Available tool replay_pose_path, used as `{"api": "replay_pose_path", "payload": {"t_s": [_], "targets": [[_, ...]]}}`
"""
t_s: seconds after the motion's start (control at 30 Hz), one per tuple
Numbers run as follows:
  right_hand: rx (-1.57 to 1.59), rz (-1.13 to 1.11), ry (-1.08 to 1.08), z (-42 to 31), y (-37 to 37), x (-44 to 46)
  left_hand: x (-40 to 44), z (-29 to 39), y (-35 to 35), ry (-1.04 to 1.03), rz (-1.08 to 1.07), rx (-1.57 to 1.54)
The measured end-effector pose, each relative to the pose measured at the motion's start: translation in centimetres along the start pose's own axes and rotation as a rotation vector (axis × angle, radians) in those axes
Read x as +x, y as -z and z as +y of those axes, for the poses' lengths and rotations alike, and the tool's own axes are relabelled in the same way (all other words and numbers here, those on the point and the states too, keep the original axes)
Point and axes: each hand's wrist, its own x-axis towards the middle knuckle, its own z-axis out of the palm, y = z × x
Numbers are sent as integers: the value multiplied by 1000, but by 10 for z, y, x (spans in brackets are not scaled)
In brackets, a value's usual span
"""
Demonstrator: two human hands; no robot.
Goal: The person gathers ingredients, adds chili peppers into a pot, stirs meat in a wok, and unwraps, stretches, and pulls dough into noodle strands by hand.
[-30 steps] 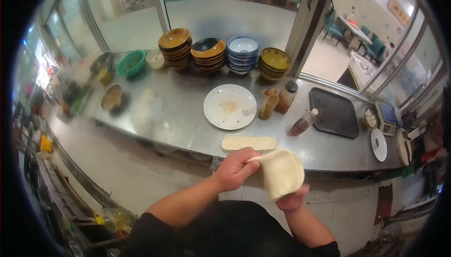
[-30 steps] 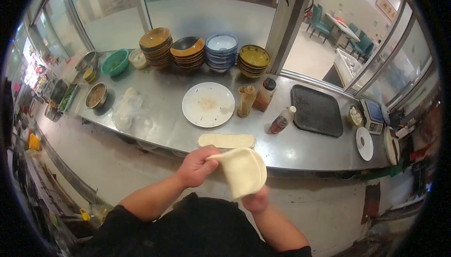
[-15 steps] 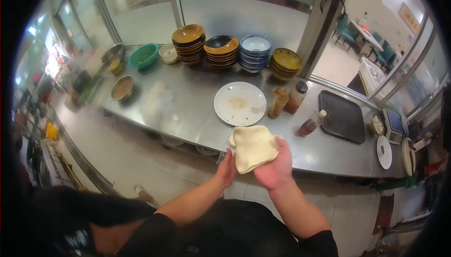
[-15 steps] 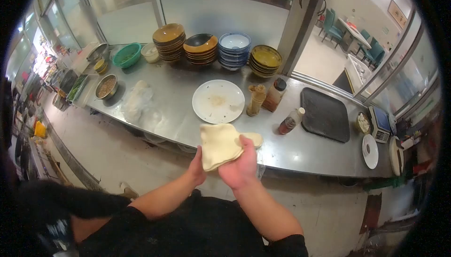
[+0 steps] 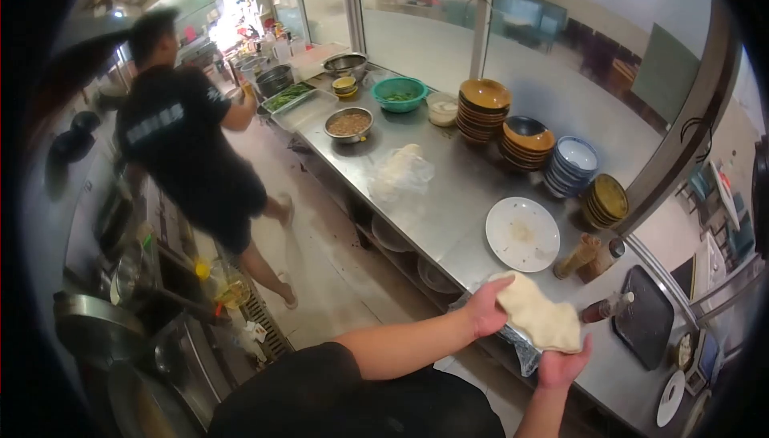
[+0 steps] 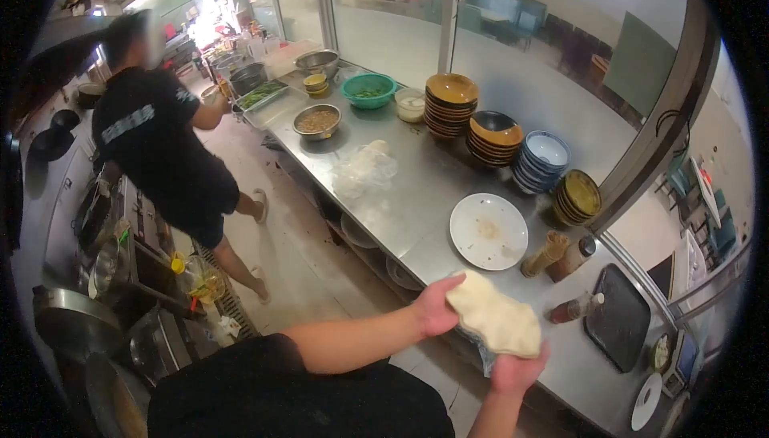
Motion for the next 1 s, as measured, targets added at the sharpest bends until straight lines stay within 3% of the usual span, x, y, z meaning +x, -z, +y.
{"api": "replay_pose_path", "payload": {"t_s": [0.07, 0.2, 0.27, 0.5, 0.6, 0.67, 0.7, 0.77, 0.9, 0.97, 1.0], "targets": [[-120, 157, -35, 3, 36, 3, 3, -3, 21, 145, 279, 54], [-130, 266, -13, 13, 37, 10, 12, 0, 38, 105, 306, 108], [-197, 408, 100, 12, 41, 14, 15, 4, 43, 44, 327, 116], [-45, 393, 1, 2, 96, 16, 20, 0, 105, 13, 430, 75], [-132, 318, -1, -7, 125, 13, 10, -1, 81, 35, 466, 64], [-1512, -86, 346, 8, 95, -6, 16, -2, 84, 58, 439, 58], [-1500, -107, 357, 7, 89, 1, 15, -1, 79, 50, 446, 76], [-90, 324, -9, 1, 81, 2, 14, 0, 78, 47, 466, 80], [-238, 427, 36, 6, 71, -6, 17, -2, 89, 92, 437, 76], [-1527, 4, 285, 9, 81, -8, 14, -2, 88, 110, 393, 84], [-1531, 4, 272, 9, 90, -6, 11, -3, 85, 106, 400, 76]]}}
